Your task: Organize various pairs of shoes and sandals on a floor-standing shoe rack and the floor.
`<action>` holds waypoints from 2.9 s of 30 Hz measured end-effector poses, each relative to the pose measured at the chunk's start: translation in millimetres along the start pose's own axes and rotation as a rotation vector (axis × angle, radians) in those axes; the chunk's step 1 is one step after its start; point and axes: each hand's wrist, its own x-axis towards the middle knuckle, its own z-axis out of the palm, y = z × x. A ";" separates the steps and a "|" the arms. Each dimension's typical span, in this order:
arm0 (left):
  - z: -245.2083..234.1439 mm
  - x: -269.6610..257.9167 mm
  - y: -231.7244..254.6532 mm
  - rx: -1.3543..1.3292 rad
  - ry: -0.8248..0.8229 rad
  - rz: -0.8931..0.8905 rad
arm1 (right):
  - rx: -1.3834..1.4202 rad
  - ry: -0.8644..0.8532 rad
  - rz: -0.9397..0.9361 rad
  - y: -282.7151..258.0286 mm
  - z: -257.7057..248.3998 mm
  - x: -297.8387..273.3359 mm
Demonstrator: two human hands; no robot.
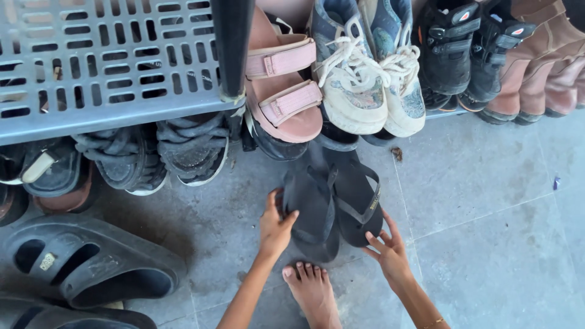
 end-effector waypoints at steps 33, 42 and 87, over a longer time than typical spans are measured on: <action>22.8 23.3 -4.5 0.251 0.026 -0.034 | -0.414 0.161 -0.240 15.6 -3.0 29.9; -57.3 5.3 44.8 0.310 0.001 0.240 | -0.608 0.222 -0.781 -36.2 46.2 -10.2; -488.9 -187.0 31.9 0.472 0.920 0.202 | -0.883 -1.021 -0.531 105.8 438.9 -162.0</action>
